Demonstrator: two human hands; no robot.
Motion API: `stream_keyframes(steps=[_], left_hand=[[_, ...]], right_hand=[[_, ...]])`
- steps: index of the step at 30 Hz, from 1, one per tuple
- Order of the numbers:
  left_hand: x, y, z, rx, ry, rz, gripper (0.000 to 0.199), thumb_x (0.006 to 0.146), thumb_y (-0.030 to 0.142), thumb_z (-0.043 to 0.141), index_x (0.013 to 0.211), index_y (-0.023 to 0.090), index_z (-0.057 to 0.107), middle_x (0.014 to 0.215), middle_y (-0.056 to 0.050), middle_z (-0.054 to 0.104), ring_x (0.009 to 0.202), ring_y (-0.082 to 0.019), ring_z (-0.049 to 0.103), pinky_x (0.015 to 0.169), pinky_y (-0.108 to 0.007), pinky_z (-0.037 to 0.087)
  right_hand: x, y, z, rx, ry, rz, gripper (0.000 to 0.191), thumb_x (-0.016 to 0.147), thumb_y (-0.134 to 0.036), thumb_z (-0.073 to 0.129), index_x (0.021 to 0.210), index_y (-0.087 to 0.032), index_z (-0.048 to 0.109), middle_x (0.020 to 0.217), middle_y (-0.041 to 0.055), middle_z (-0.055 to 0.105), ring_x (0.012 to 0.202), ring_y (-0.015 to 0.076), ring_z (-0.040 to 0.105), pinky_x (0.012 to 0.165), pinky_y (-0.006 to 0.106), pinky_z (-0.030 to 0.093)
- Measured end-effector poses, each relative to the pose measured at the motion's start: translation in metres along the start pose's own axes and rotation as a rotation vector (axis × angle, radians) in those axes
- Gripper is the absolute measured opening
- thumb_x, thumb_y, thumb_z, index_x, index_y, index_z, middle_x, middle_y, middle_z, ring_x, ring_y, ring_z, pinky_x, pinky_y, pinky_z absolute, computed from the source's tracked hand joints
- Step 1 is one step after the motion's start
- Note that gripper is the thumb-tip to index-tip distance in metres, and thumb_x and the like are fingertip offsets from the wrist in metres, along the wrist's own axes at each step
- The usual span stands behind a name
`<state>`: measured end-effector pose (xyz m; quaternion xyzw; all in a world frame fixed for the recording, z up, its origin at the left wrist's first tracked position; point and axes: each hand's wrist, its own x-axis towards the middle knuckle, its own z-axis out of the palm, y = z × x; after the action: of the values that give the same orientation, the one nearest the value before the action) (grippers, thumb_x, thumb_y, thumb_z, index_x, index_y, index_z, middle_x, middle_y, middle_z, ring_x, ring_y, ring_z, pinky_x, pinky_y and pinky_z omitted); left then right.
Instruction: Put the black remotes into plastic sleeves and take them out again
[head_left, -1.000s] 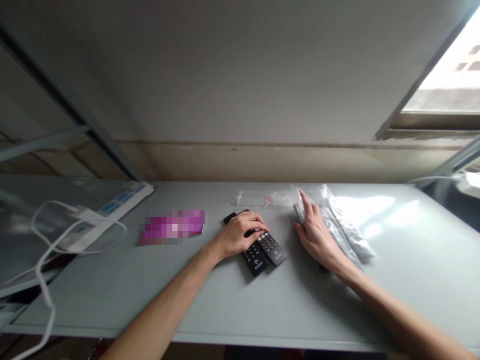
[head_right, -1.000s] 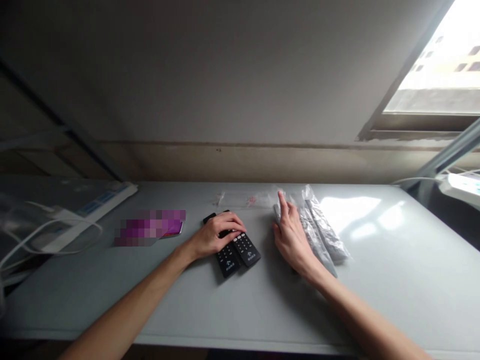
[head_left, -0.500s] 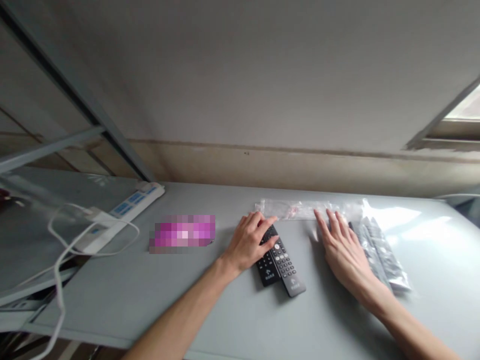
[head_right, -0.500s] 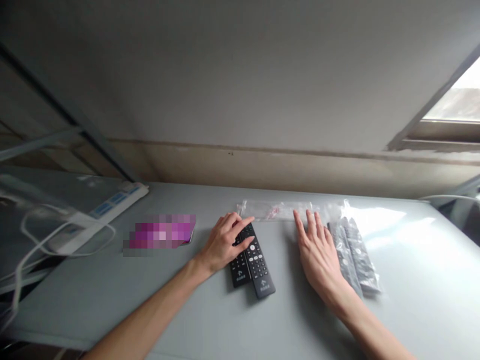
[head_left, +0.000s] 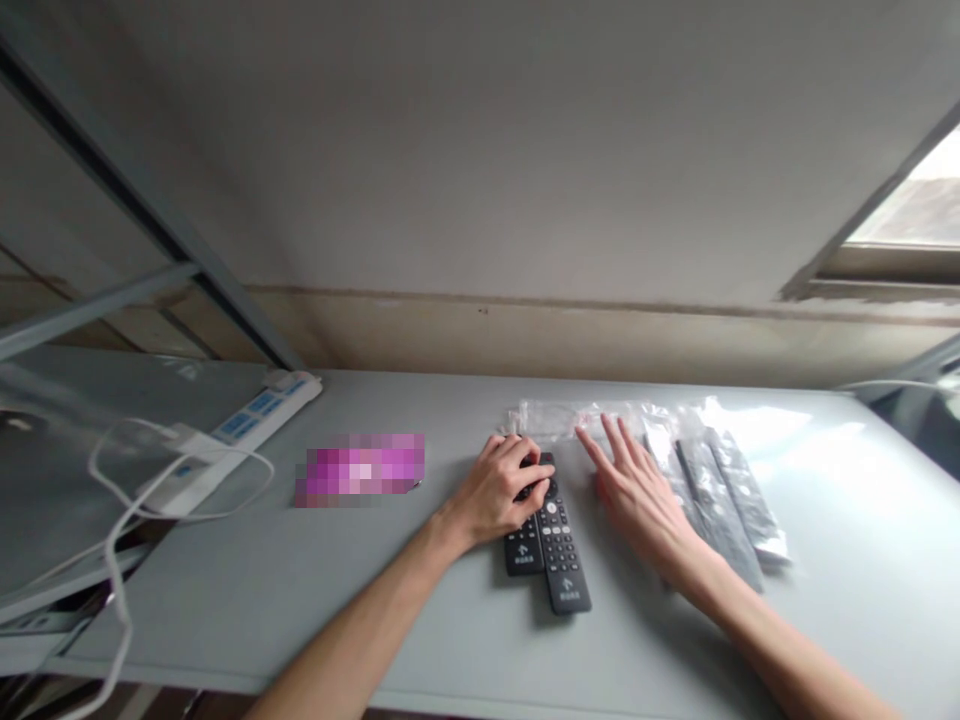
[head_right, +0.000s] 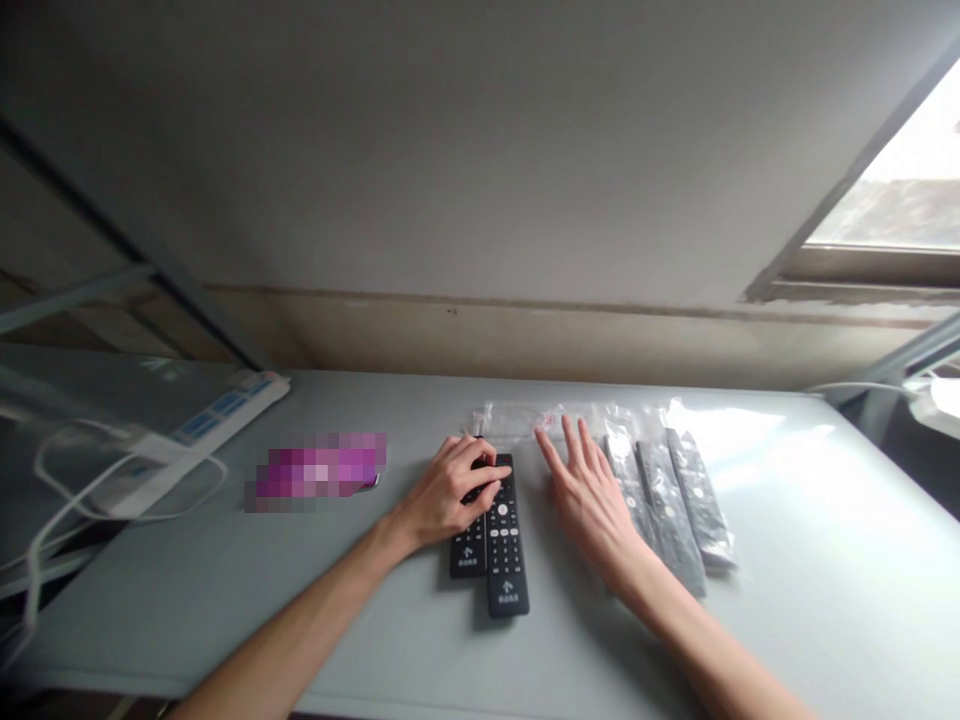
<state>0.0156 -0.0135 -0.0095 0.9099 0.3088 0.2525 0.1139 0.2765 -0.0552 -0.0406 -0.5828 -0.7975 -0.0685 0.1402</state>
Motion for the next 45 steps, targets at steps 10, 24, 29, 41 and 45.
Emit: stream_keyframes(steps=[10,24,29,41,45], left_hand=[[0.001,0.010,0.007,0.055,-0.046,0.126,0.020,0.100,0.019,0.056,0.102,0.018,0.076,0.095,-0.007,0.071,0.094,-0.024,0.064,0.087,-0.041,0.047],[0.001,0.008,0.004,0.042,-0.054,0.088,0.021,0.102,0.017,0.054,0.099,0.017,0.075,0.094,-0.007,0.071,0.092,-0.022,0.064,0.087,-0.039,0.048],[0.003,0.009,0.003,0.048,-0.086,0.065,0.020,0.102,0.017,0.055,0.102,0.017,0.076,0.096,-0.007,0.072,0.094,-0.023,0.065,0.087,-0.039,0.048],[0.003,0.011,0.017,-0.064,0.019,0.002,0.016,0.106,0.027,0.064,0.105,0.017,0.077,0.099,-0.005,0.075,0.097,-0.022,0.065,0.092,-0.039,0.049],[0.003,0.012,0.018,-0.099,0.034,-0.038,0.034,0.112,0.029,0.050,0.096,0.017,0.076,0.092,-0.006,0.074,0.093,-0.022,0.066,0.092,-0.039,0.052]], right_hand=[[0.013,-0.025,0.009,0.092,-0.090,-0.084,0.061,0.100,-0.007,0.045,0.159,-0.022,0.056,0.169,0.0168,0.047,0.154,0.0347,0.048,0.119,0.056,0.048],[0.020,-0.033,0.011,0.130,-0.019,0.025,0.060,0.103,-0.011,0.042,0.161,-0.025,0.050,0.171,0.0176,0.038,0.160,0.0410,0.032,0.118,0.060,0.046],[0.020,-0.029,0.007,0.068,-0.031,-0.004,0.054,0.108,-0.022,0.042,0.162,-0.023,0.049,0.149,0.0180,0.061,0.136,0.0376,0.056,0.110,0.055,0.052],[0.034,-0.023,-0.002,0.051,0.190,-0.045,0.024,0.102,-0.012,0.062,0.083,-0.019,0.075,0.089,0.0077,0.069,0.084,0.0244,0.062,0.076,0.036,0.047],[0.029,-0.026,-0.013,0.184,0.427,-0.078,0.014,0.100,-0.010,0.065,0.094,-0.018,0.073,0.092,0.0069,0.070,0.084,0.0220,0.062,0.074,0.034,0.047]])
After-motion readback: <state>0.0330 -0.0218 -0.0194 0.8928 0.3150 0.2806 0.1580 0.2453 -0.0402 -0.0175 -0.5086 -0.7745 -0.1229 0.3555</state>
